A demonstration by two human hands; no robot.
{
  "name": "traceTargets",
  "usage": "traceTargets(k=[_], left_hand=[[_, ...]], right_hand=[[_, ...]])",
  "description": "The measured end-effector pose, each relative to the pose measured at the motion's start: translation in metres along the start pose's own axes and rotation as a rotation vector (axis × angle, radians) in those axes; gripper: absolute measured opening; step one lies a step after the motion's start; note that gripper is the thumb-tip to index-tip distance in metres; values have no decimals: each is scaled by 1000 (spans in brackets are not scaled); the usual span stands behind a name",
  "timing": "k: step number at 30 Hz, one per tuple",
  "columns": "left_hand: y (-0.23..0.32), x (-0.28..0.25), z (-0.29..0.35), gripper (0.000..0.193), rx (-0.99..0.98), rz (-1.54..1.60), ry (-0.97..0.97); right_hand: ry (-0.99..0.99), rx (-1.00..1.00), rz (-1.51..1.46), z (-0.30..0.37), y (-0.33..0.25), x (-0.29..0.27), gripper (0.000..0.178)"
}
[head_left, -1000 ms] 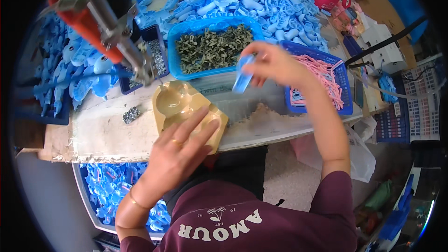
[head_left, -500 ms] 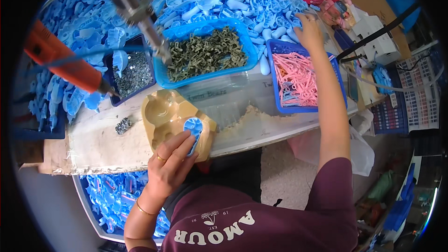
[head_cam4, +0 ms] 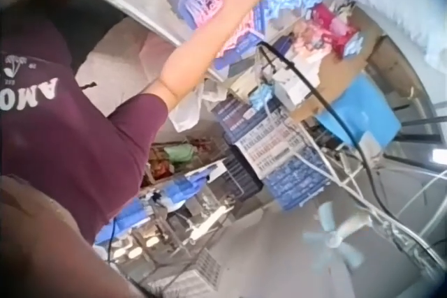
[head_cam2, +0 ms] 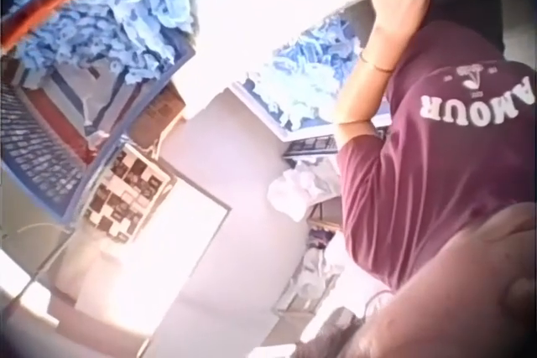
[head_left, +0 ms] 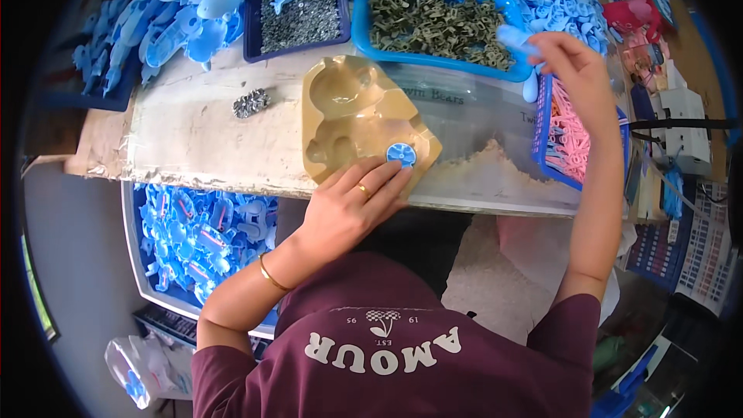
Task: Assembling blue toy animal figurines by joining halves, inserting components, and using a pneumatic screwdriver.
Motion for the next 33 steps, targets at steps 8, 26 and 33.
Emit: traceTargets(k=[8, 26, 33], left_hand=[[2, -1, 21, 50, -3, -40, 50], [-263, -205, -53, 36, -284, -637, 490], [-256, -243, -24, 19, -407, -510, 617]], right_hand=[[-405, -289, 7, 22, -91, 160, 25], [-440, -504, 233, 29, -125, 223, 20], [-375, -437, 153, 31, -118, 209, 20]])
Point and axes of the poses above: each hand's wrist, its own z-axis away from the middle knuckle, its own x-axis out of the palm, y = z × x, the point moved 7 cm from there along -z, towards the middle knuckle, and after that the axes turned 5 degrees about -x, right-handed, at the moved point
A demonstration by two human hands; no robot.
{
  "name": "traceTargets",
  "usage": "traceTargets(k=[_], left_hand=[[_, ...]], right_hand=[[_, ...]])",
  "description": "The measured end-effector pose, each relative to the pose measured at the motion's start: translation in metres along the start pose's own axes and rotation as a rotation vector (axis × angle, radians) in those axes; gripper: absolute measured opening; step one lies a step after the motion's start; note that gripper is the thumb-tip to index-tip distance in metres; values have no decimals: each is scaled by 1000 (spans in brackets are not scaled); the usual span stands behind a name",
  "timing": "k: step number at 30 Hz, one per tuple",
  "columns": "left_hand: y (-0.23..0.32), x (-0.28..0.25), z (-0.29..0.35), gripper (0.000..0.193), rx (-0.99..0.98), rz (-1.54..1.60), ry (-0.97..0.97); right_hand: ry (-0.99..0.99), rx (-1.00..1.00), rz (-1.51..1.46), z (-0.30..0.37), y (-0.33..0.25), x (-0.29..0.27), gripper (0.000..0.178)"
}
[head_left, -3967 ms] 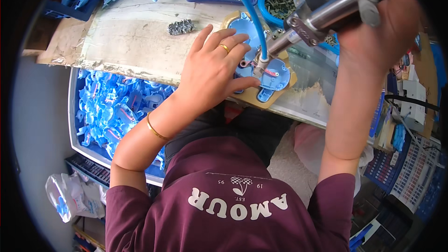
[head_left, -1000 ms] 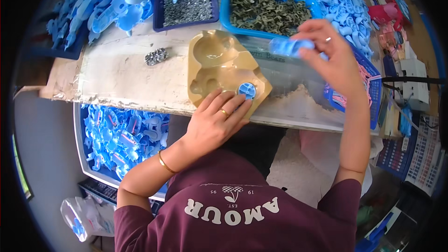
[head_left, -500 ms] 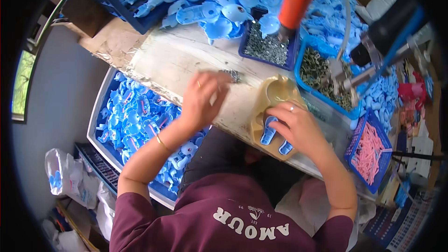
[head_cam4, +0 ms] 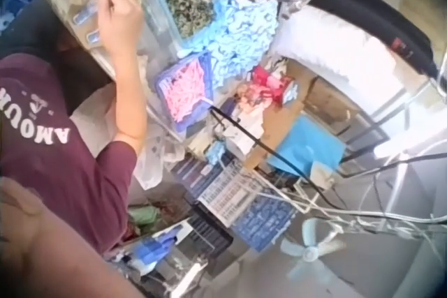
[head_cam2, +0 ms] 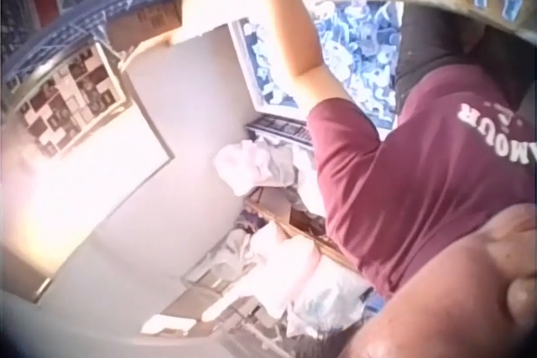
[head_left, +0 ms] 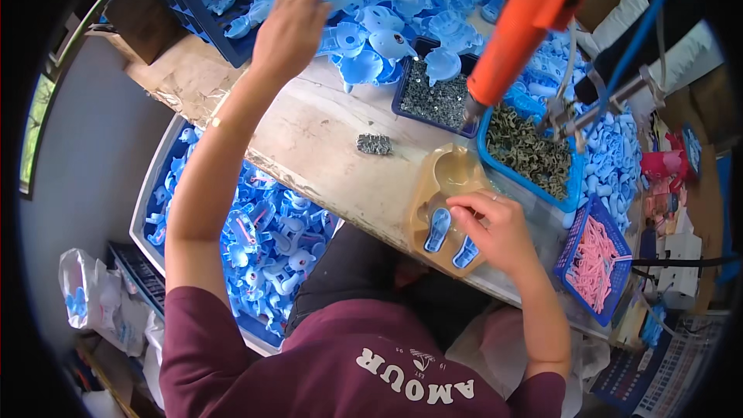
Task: Assembling blue toy animal figurines by joining halves, inserting components, and using a pneumatic screwdriver.
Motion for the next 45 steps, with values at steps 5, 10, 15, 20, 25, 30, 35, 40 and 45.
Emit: traceTargets(k=[5, 10, 15, 20, 25, 30, 35, 40, 45], left_hand=[[-9, -13, 99, 33, -702, 1575, -135], [111, 6, 185, 45, -981, 1957, -564], [146, 0, 189, 52, -729, 1449, -632], [166, -4, 180, 67, -214, 938, -582], [196, 2, 180, 87, 6, 769, -592], [203, 6, 185, 78, 66, 694, -619], [214, 19, 185, 76, 124, 638, -662], [233, 30, 184, 65, 246, 508, -695], [243, 35, 186, 63, 289, 472, -746]], right_hand=[[69, 153, -277, -6, -4, 10, 35], [211, 73, -1011, -32, -24, 22, 70], [310, 52, -481, 13, -31, -37, 51], [226, 19, 609, 45, -38, -38, 42], [108, -12, 416, 41, -21, 11, 60], [110, -18, 345, 49, -20, -7, 63], [125, 194, 304, 76, 14, -22, 64], [94, 211, 309, 81, 19, -19, 63], [111, 200, 379, 82, 13, -13, 62]])
Point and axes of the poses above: each hand's wrist, its own z-axis away from the middle knuckle, its own x-axis out of the palm, y = z × x, the point moved 7 cm from there along -z, towards the middle knuckle, and after that the axes turned 5 degrees about -x, right-handed, at the moved point
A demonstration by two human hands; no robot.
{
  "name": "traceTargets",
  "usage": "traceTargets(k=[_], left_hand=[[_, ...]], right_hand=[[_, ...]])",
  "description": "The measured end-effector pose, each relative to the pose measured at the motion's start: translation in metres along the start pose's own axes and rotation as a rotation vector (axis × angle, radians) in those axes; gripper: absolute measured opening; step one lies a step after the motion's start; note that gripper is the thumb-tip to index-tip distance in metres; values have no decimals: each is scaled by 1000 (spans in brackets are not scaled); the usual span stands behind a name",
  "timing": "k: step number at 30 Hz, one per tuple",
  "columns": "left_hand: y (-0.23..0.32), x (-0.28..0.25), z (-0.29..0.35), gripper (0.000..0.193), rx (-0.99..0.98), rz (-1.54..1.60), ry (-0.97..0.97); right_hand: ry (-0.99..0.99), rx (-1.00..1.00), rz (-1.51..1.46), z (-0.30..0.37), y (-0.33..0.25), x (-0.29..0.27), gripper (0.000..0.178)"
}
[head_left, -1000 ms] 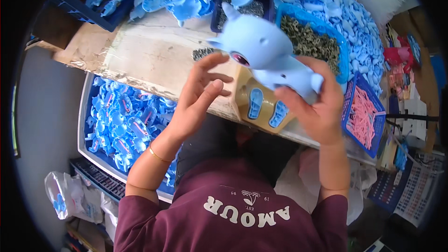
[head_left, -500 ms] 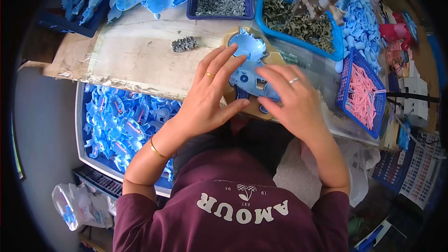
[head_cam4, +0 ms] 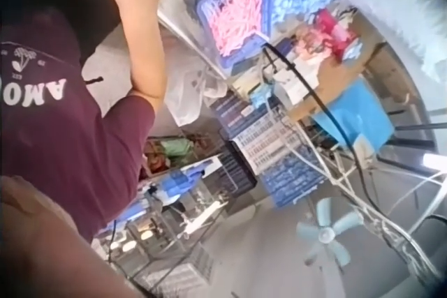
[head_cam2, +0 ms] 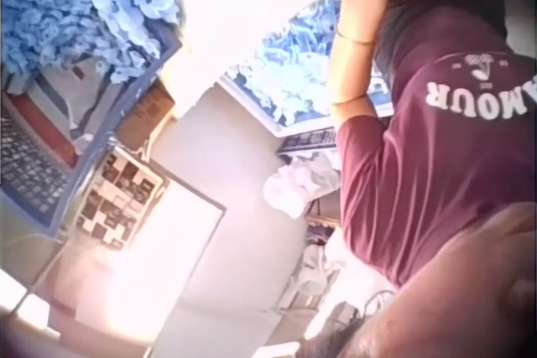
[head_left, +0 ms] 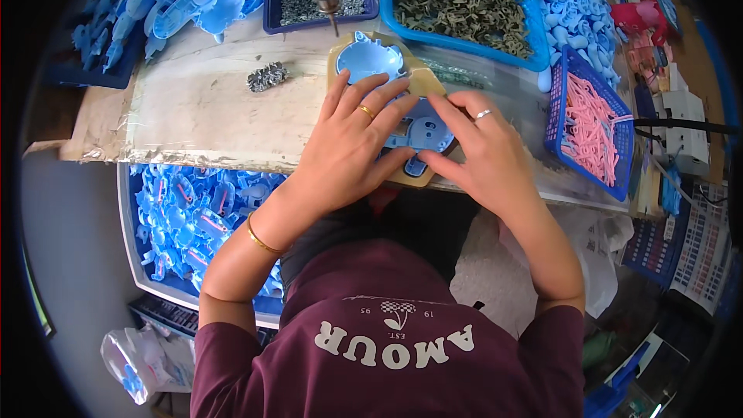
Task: Assembling blue toy animal figurines by joining halves, inserting components, and using a pneumatic screwdriver.
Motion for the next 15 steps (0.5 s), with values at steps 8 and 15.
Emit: traceTargets(k=[8, 15], left_hand=[[4, -1, -3, 58, 19, -27, 26], [8, 0, -4, 59, 24, -81, 4]], right_hand=[[4, -51, 61, -4, -2, -5, 59], [12, -57, 115, -7, 3, -9, 50]])
Point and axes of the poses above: each hand's wrist, its own z-axis away from the middle knuckle, its own x-axis out of the palm, y = z × x, the point moved 7 cm from there along -z, towards the middle knuckle, and after that the axes turned 5 degrees about -x, right-handed, at the moved point
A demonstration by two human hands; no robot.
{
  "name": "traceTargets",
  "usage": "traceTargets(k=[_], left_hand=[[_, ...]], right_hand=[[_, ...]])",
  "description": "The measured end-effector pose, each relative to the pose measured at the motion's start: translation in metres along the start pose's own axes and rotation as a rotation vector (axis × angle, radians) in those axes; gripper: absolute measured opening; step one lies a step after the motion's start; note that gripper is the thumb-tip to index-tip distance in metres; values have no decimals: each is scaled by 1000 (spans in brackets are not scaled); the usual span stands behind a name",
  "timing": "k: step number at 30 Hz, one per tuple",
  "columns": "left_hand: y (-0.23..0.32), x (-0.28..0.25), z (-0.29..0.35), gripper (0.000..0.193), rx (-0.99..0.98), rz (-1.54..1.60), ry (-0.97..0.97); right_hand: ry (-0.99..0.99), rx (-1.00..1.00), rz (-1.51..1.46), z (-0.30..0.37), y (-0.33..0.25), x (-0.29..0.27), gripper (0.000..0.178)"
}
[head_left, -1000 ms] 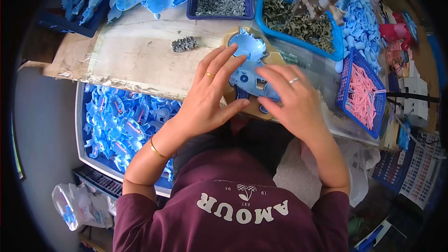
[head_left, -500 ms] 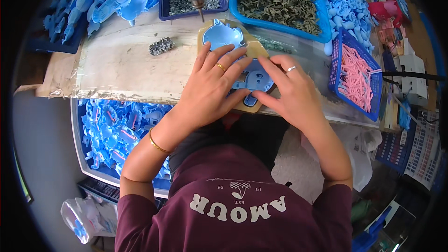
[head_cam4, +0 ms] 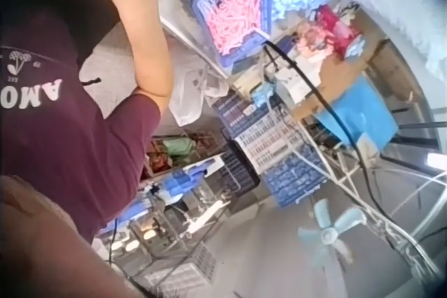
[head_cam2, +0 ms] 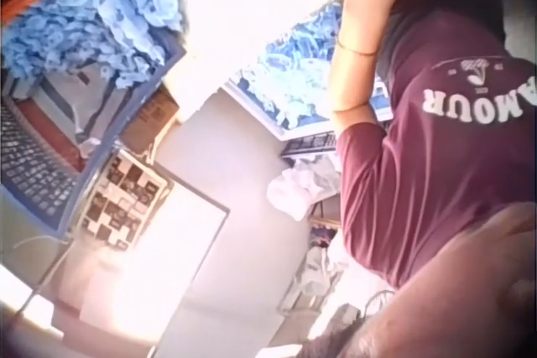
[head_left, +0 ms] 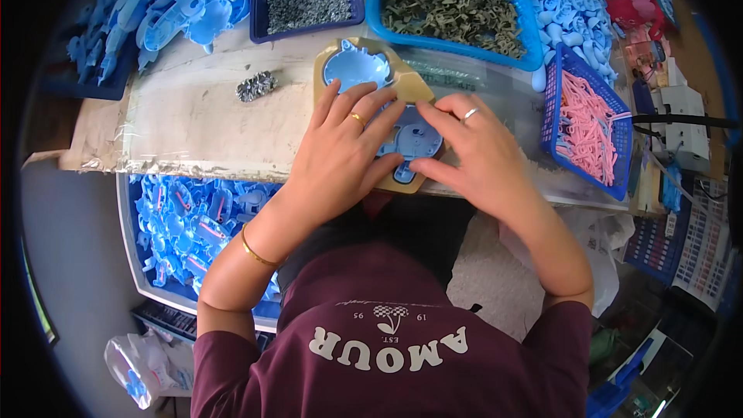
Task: Assembling blue toy animal figurines by joining halves, inserting components, and using a pneumatic screwdriver.
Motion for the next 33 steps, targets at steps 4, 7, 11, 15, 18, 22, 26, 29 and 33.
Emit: traceTargets(k=[4, 7, 11, 15, 18, 22, 26, 29, 33], left_hand=[[-3, 2, 1, 59, -34, 38, -36], [-1, 1, -1, 59, -23, 33, -32], [-1, 2, -1, 59, -24, 42, -24], [-1, 1, -2, 60, -25, 43, -24], [0, -5, -7, 57, -9, 81, 4], [4, -23, -21, 48, -193, 446, 76], [3, 9, -21, 32, -479, 1085, -29], [5, 18, -19, 22, -454, 1253, -2], [-10, 5, -13, 18, -449, 1214, 43]], right_hand=[[88, 139, -248, -36, 68, -19, 21], [189, 86, -60, -71, 108, -14, 18], [120, -68, 71, -94, 126, 13, 17], [223, 91, -171, -85, 141, -9, 15], [223, 231, -776, -57, 138, -17, 15], [243, 36, -772, -16, 74, -36, 16], [334, -77, -684, 8, 21, -32, 18], [362, -15, -640, 18, 25, -41, 19], [333, 332, -406, 49, 117, -63, 12]])
Point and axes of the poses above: each hand's wrist, its own z-axis away from the middle knuckle, its own x-axis out of the palm, y = z × x, the point moved 7 cm from there along -z, towards the middle knuckle, and after that the axes turned 5 degrees about -x, right-handed, at the moved point
